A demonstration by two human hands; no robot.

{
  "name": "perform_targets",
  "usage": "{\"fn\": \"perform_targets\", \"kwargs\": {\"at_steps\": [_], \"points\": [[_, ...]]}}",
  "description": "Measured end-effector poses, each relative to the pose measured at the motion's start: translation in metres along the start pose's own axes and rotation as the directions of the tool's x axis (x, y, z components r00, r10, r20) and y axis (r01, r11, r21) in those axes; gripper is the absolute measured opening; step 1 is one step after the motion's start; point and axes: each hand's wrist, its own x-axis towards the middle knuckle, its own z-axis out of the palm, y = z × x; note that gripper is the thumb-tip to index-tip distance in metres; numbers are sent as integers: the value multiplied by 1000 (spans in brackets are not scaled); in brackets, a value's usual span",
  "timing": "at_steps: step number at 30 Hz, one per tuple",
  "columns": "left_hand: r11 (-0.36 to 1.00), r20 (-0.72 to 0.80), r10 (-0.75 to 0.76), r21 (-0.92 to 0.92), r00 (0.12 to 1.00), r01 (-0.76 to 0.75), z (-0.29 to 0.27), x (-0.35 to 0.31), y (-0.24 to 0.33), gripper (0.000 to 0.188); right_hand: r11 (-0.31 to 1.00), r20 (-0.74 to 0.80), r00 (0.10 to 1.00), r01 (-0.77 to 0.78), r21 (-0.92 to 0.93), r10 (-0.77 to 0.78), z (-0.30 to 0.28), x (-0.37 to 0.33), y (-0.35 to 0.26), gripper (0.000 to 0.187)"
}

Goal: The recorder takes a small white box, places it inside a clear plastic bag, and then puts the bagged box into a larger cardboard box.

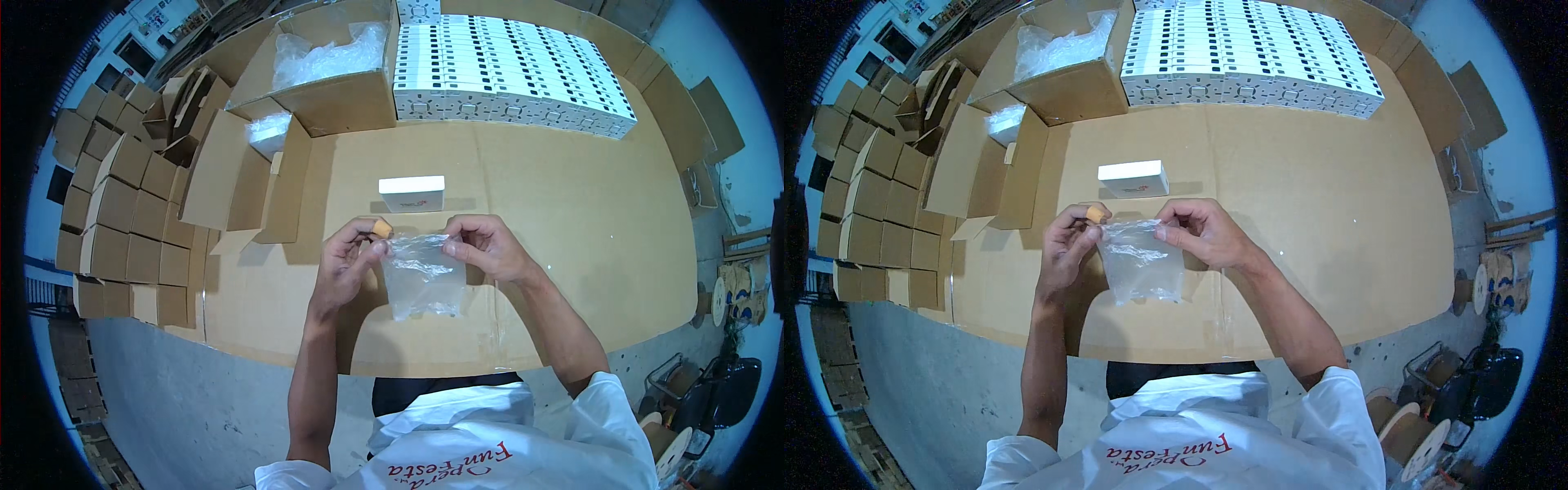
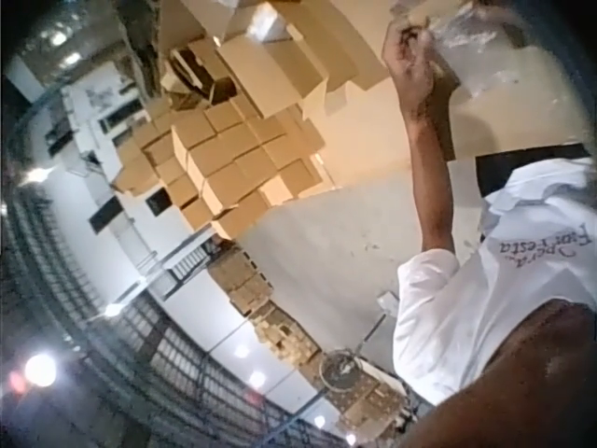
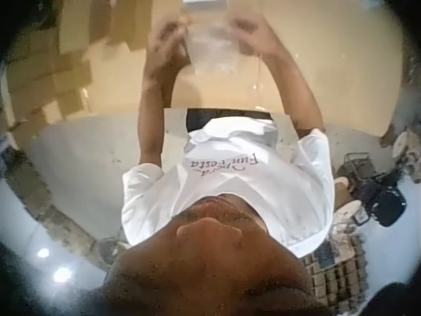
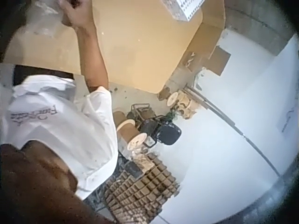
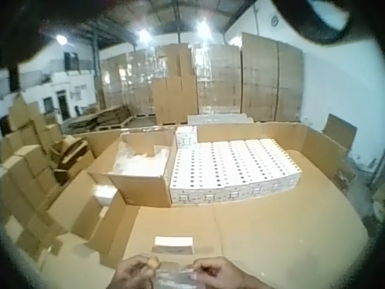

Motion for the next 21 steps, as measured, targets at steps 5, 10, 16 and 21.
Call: {"fn": "perform_targets", "kwargs": {"at_steps": [5,10,16,21], "points": [[996,-4,-69,-62,998,69,3,-3,10,74,990,-22,995,92,-103,-95,2,0,-2,8],[957,31,-277,-79,960,279,14,-19,18,95,898,75,964,266,-350,-256,4,7,-17,6],[942,164,-331,8,929,335,18,-24,14,89,818,100,905,417,-398,-413,12,18,-31,5],[926,159,-374,8,914,377,12,-29,8,73,765,154,885,459,-452,-440,15,22,-45,18]]}}
